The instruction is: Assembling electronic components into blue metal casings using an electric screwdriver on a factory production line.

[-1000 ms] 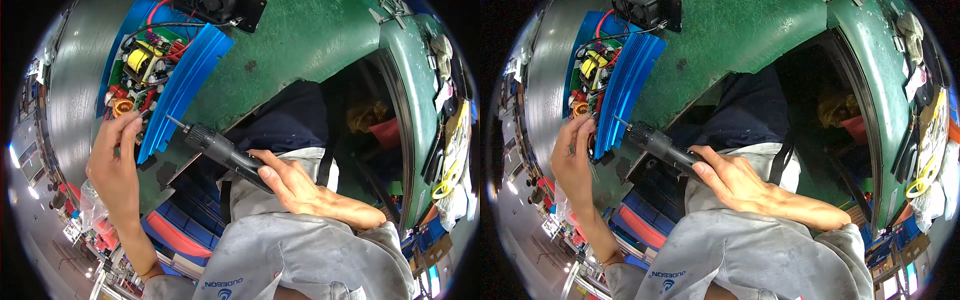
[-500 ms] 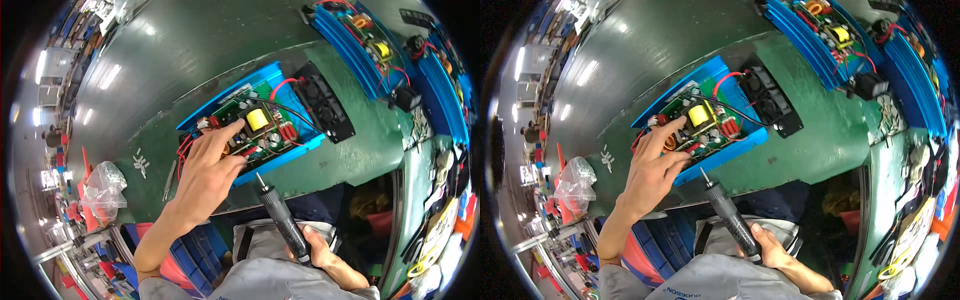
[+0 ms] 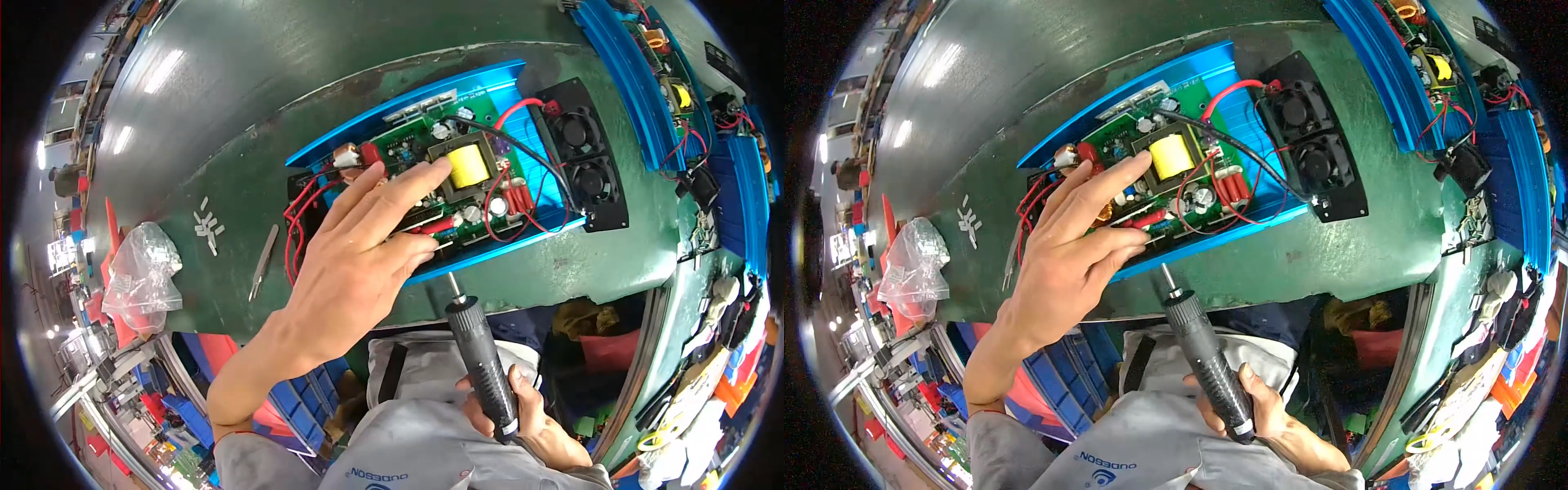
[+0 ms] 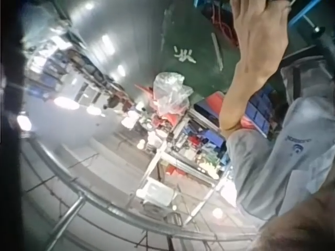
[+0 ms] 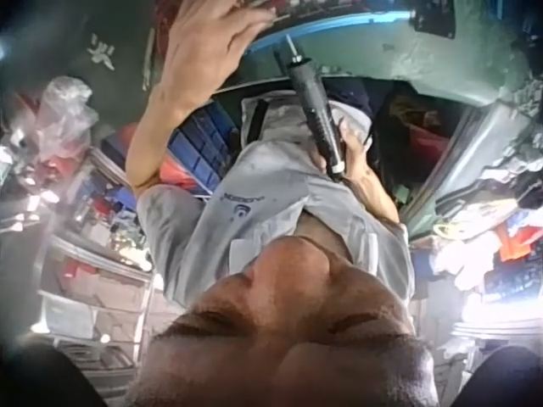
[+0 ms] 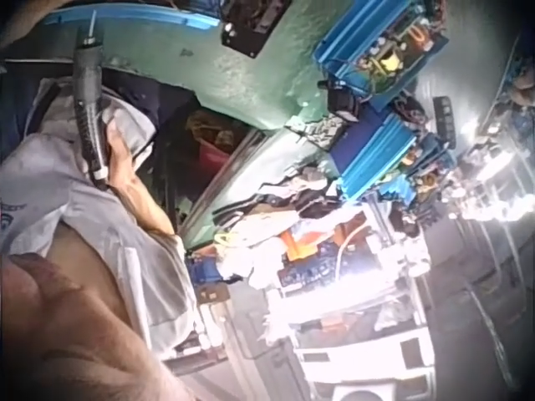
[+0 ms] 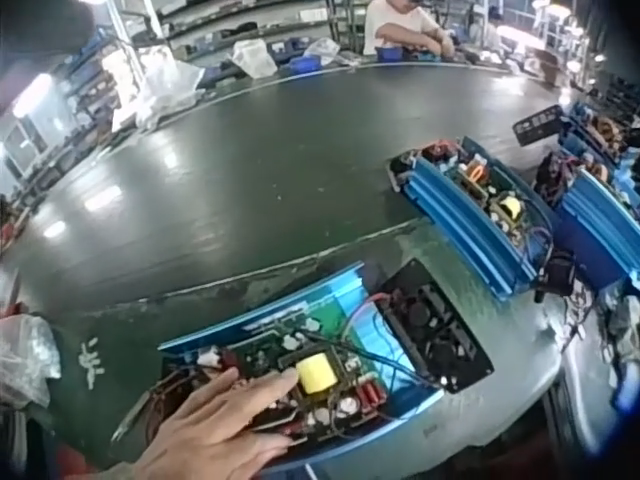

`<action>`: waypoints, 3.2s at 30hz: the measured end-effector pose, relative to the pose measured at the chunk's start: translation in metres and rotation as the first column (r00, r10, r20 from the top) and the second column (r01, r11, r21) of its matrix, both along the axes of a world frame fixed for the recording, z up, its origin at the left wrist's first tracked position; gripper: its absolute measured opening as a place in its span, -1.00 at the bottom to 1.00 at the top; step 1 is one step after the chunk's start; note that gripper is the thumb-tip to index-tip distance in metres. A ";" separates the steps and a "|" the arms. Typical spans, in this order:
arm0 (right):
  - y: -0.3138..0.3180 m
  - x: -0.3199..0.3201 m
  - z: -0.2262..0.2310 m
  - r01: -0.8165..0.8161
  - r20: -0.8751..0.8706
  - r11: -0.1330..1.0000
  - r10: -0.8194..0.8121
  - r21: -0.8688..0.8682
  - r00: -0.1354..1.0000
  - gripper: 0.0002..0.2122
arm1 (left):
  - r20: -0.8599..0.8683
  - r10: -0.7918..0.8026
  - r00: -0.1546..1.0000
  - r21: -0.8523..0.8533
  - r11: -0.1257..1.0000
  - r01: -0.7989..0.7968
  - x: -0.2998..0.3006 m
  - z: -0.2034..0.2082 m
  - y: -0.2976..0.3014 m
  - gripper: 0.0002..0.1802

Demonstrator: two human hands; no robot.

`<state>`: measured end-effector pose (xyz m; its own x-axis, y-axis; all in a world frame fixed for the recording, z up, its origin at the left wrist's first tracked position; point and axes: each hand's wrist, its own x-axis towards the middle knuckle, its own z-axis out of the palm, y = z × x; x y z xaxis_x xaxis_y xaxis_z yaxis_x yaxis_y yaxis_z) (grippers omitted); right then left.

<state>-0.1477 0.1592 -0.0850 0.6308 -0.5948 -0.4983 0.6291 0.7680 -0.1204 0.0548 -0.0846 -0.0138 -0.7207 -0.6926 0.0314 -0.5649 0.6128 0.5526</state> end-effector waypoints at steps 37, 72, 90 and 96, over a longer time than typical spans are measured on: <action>0.002 -0.025 0.021 -0.201 -0.871 0.946 -0.134 -0.254 0.472 -0.40 | -0.050 0.218 0.975 0.621 0.771 -0.141 -0.239 -0.018 -0.119 -0.36; -0.162 -0.091 0.073 -0.589 -0.514 0.700 -0.706 -0.403 -0.487 -0.75 | 0.070 0.040 0.997 0.165 0.985 -0.051 0.016 0.027 -0.130 -0.77; -0.208 -0.031 0.063 -0.973 -0.424 0.009 -0.901 -0.231 0.092 -0.63 | -0.044 0.795 0.605 -0.029 0.604 -0.796 0.137 -0.033 0.057 -0.80; -0.217 -0.012 0.109 -0.943 -0.534 0.188 -0.845 -0.274 -0.014 -0.76 | -0.366 0.719 0.591 -0.093 0.604 -0.792 0.160 -0.034 0.069 -0.77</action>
